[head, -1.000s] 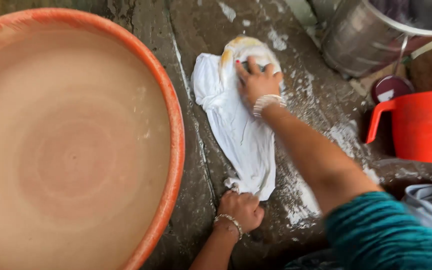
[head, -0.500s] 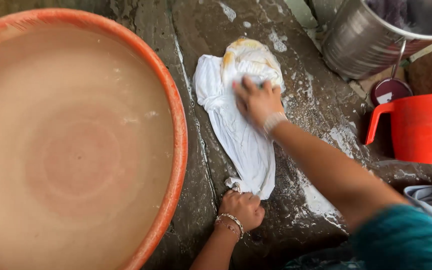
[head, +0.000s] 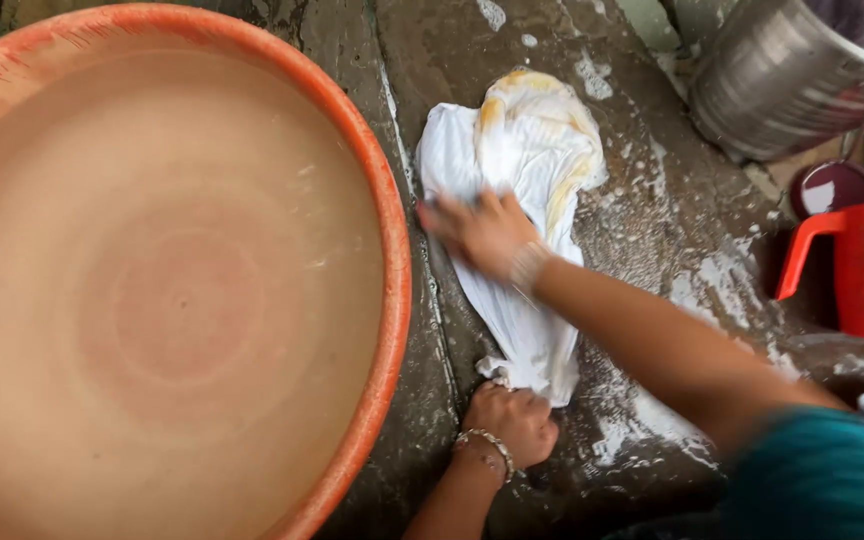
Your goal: Washing a white garment by hand using a scrub brush and water in a basin.
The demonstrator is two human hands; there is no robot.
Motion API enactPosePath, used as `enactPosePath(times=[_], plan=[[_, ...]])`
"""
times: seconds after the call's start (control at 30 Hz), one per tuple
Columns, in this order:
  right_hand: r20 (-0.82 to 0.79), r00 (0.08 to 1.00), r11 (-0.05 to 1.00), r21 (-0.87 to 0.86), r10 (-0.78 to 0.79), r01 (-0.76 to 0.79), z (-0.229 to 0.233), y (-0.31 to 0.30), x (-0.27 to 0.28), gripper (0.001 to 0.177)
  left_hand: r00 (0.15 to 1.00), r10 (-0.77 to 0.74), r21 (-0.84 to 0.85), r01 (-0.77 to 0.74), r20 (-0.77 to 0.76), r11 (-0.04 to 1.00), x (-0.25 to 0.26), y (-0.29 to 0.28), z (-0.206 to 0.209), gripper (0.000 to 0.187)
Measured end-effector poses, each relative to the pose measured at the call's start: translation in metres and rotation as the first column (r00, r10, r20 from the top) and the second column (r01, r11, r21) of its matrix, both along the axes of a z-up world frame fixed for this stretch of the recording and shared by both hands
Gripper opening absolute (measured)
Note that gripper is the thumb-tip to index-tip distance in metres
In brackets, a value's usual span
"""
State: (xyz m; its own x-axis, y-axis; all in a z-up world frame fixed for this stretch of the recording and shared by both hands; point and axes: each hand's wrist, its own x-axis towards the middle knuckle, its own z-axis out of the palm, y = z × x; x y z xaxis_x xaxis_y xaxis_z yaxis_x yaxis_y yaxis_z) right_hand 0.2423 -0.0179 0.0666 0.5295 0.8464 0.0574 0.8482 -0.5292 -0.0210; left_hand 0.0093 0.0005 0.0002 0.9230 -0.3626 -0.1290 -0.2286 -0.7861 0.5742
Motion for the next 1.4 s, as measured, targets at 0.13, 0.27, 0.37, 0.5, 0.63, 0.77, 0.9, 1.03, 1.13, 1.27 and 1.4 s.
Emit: enactPosePath(times=[0.13, 0.27, 0.37, 0.5, 0.63, 0.77, 0.9, 1.03, 1.13, 1.27, 1.4], plan=[[0.117, 0.981, 0.988, 0.047, -0.154, 0.149, 0.015, 0.030, 0.002, 0.060, 0.995, -0.037, 0.118, 0.048, -0.094, 0.992, 0.000, -0.004, 0.004, 0.026], [-0.052, 0.999, 1.000, 0.023, -0.018, 0.019, 0.016, -0.050, -0.077, 0.059, 0.978, 0.086, -0.048, -0.078, 0.188, 0.996, -0.003, 0.000, 0.008, 0.021], [-0.124, 0.987, 0.992, -0.062, 0.102, -0.110, 0.030, -0.098, -0.110, 0.069, 0.963, 0.115, -0.077, -0.099, 0.245, 0.992, -0.007, -0.001, 0.004, 0.020], [-0.105, 0.990, 0.991, -0.083, 0.094, -0.103, -0.001, -0.068, -0.053, 0.064, 0.961, 0.082, -0.116, -0.053, 0.265, 0.992, -0.003, 0.002, 0.012, 0.021], [0.099, 0.979, 0.984, 0.036, -0.180, 0.177, -0.005, 0.021, 0.016, 0.069, 0.975, 0.069, -0.041, -0.062, 0.211, 0.997, 0.001, 0.003, -0.003, 0.021], [0.023, 0.991, 0.991, -0.037, -0.129, 0.130, 0.009, -0.020, -0.031, 0.057, 0.968, 0.074, -0.052, -0.063, 0.241, 0.997, -0.002, -0.007, 0.001, 0.018], [-0.186, 0.982, 0.980, -0.194, 0.015, -0.052, 0.039, -0.114, -0.112, 0.072, 0.939, 0.140, -0.115, -0.109, 0.314, 0.987, -0.001, -0.001, 0.013, 0.018], [-0.223, 0.974, 0.960, -0.281, -0.050, -0.015, 0.029, -0.083, -0.070, 0.069, 0.975, 0.067, -0.018, -0.065, 0.211, 0.998, -0.001, -0.001, 0.003, 0.017], [-0.114, 0.987, 0.984, -0.150, -0.110, 0.093, 0.023, -0.027, -0.018, 0.059, 0.987, 0.059, -0.070, -0.049, 0.147, 0.996, -0.002, 0.002, 0.001, 0.020], [-0.040, 0.951, 0.952, -0.022, -0.305, 0.305, 0.017, 0.003, 0.000, 0.059, 0.956, 0.099, -0.048, -0.089, 0.276, 0.995, 0.003, 0.000, 0.004, 0.017], [-0.058, 0.991, 0.990, -0.086, -0.120, 0.114, 0.018, -0.052, -0.070, 0.054, 0.968, 0.105, -0.043, -0.098, 0.227, 0.994, 0.001, 0.000, -0.001, 0.017]])
